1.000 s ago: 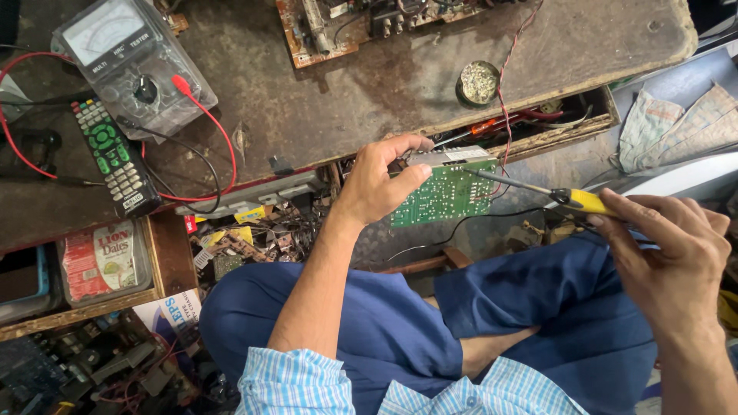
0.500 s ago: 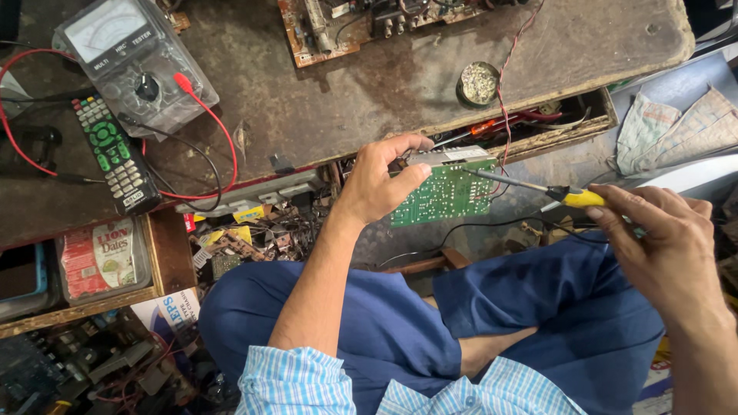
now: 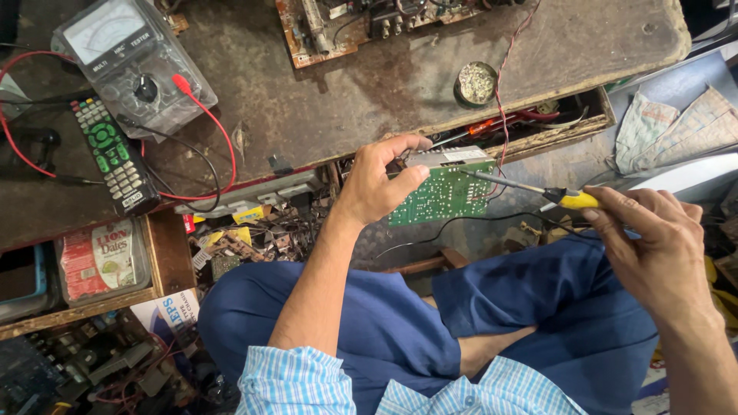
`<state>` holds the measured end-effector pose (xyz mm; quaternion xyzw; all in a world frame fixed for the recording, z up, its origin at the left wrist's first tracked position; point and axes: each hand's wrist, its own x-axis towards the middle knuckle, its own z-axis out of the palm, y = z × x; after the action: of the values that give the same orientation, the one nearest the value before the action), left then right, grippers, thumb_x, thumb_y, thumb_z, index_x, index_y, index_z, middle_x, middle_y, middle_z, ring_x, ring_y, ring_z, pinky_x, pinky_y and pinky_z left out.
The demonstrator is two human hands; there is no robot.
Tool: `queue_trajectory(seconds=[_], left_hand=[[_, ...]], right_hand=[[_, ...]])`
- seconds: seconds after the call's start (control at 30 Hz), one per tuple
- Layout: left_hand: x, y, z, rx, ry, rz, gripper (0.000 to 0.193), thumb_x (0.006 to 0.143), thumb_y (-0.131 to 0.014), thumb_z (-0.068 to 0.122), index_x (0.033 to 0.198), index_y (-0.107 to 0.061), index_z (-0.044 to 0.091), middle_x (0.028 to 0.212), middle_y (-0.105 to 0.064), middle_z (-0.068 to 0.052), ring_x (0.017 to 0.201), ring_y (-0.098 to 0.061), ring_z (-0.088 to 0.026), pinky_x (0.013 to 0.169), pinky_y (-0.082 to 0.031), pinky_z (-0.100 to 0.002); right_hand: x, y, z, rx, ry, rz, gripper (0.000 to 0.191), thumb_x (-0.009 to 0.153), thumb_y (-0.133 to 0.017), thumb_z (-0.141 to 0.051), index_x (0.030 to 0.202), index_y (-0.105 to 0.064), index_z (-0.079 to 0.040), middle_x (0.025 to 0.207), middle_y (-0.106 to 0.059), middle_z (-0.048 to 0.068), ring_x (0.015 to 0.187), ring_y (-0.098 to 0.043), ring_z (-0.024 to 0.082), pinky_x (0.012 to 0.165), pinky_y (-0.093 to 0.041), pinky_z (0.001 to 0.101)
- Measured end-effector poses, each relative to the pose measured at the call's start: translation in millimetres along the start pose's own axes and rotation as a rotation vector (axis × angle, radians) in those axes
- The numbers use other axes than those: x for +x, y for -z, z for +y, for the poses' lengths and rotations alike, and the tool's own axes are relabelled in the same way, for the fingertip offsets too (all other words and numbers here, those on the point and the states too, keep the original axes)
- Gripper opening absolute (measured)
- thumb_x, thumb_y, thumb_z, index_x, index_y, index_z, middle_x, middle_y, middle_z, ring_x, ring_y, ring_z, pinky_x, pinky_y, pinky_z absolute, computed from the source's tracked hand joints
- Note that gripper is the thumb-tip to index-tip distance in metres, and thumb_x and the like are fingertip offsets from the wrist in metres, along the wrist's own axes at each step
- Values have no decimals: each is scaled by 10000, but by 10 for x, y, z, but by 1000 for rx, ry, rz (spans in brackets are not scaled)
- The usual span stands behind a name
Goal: The person sits on the floor holding a green circuit board and solders its components with a soldering iron, repositioning and turning the board to reach different sides. They then set the iron down and brush the board's surface with a small brush while holding it.
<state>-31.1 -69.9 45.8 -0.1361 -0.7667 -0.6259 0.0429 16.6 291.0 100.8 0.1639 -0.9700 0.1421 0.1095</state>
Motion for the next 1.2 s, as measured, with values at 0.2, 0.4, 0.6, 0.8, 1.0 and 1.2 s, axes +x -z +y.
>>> queue_trajectory(seconds=[0.2,0.4,0.6,0.8,1.0,1.2], left_hand=[[4,0,11,-10,76,-7,427,828,-675,263,1164,-713,2,1010,-783,-144,958,-740,-202,892,-561,-326],[-2,6,19,8,96,-11,445,811,-682,262,1175,-718,8,1007,-776,-150,946,-727,-204,880,-556,-328],[3,1,-3,-3,11,0,434,836,-687,255,1188,-710,2,1063,-772,-149,1014,-730,-200,929,-550,-328],[2,-6,-11,-2,69,-14,433,824,-683,265,1171,-716,8,1012,-782,-140,961,-733,-200,892,-558,-322],[8,-4,-11,12,2,-2,430,830,-679,256,1172,-711,-3,1063,-776,-154,1025,-740,-210,941,-550,-334],[3,-6,-22,0,33,-6,452,816,-668,267,1169,-712,-10,1045,-779,-154,992,-742,-216,920,-558,-338]], right_hand=[[-65,65,32,-18,62,70,271,1005,-834,-200,1268,-775,-164,943,-700,10,862,-604,133,794,-363,285],[-101,77,27,-68,55,97,234,1070,-837,-195,1296,-777,-186,997,-708,-10,868,-577,118,826,-364,266],[-63,51,-15,-62,31,90,266,1023,-838,-192,1282,-778,-179,976,-703,2,867,-580,141,834,-372,292],[-9,22,3,-59,49,70,259,1007,-829,-204,1260,-779,-174,955,-697,12,891,-616,152,815,-373,294],[50,15,31,-7,58,47,244,1013,-813,-208,1251,-774,-169,964,-701,11,886,-620,142,807,-373,289],[35,-16,45,9,44,43,257,989,-809,-195,1241,-775,-161,951,-708,16,858,-617,154,845,-386,304]])
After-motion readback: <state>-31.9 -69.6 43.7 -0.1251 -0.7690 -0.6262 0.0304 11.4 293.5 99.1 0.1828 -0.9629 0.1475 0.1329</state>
